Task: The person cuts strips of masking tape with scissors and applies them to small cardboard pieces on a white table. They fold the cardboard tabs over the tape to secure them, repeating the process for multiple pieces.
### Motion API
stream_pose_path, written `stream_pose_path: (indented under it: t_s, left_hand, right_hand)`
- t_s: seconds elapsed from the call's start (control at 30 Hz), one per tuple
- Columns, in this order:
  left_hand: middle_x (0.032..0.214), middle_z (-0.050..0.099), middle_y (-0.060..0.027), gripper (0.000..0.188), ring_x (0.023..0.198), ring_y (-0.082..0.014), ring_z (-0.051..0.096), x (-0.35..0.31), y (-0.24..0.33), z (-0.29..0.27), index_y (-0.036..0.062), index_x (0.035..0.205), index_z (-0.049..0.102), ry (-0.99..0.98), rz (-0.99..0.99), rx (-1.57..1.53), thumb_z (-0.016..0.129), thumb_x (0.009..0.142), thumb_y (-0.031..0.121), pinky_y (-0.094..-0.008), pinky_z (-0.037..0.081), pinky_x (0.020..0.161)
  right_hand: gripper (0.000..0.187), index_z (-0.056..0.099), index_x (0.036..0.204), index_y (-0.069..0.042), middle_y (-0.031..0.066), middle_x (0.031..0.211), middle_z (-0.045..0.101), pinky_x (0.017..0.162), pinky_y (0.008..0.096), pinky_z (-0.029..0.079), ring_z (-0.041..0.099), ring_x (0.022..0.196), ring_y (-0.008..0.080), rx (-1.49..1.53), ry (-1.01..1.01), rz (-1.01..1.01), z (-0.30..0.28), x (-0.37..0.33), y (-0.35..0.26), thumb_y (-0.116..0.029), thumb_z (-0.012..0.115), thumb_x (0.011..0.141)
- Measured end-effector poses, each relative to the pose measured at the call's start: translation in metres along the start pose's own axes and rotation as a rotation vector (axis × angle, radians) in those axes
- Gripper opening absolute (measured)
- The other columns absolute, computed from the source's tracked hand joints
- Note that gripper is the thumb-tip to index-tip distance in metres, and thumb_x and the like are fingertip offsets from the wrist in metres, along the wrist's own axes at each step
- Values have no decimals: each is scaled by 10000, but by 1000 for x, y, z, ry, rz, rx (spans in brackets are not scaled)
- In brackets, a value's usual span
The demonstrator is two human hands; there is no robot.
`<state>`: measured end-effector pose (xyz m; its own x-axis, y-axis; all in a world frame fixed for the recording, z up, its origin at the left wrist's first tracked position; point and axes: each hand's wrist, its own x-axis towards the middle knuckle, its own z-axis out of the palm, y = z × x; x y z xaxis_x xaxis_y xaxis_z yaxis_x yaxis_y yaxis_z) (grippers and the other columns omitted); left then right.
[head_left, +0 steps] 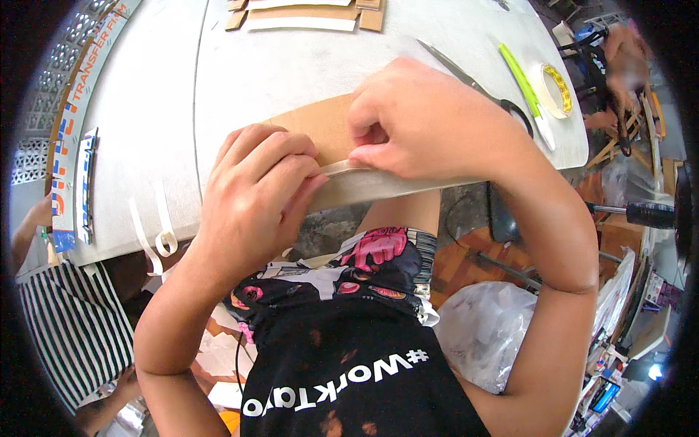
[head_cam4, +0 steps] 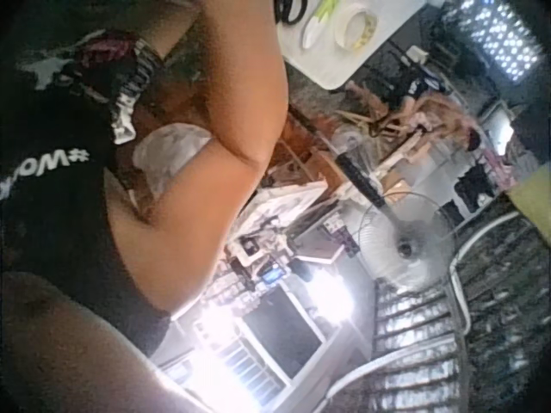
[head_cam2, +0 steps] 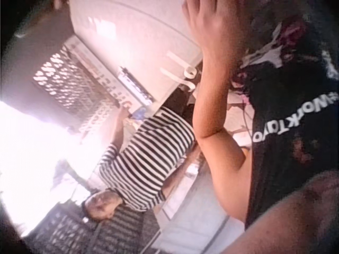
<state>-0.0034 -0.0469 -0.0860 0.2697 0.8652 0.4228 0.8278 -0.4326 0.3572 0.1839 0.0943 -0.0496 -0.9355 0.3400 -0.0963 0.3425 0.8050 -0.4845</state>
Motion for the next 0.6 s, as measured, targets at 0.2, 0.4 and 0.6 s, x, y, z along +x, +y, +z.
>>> stream_pose_path:
  t_s: [0.2, 0.4, 0.6]
  left_hand:
    - [951, 694, -90, 152, 938, -302, 661, -1, 1, 1, 31, 836, 668, 30, -5, -8, 781, 736, 19, -418, 528, 841]
    - [973, 706, -95, 158, 990, -329, 665, -5, -1, 1, 24, 863, 687, 43, 29, -31, 794, 751, 57, -434, 546, 871]
    - [992, 708, -106, 146, 1013, -334, 661, -6, 1, 0, 16, 863, 682, 37, 9, -38, 785, 772, 64, -436, 543, 894]
  right_hand:
    - [169, 758, 815, -6, 216, 772, 698, 760, 430, 567, 709, 788, 364, -88, -73, 73, -14, -8, 10, -167, 751, 763]
    - [209, 744, 863, -9, 150, 941, 686, 814, 396, 545, 683, 882, 336, -2, 219, -37, -13, -27, 39, -185, 777, 756]
    - [239, 727, 893, -10, 119, 1007, 653, 855, 363, 522, 661, 942, 293, 61, 217, 34, -5, -43, 39, -189, 821, 766]
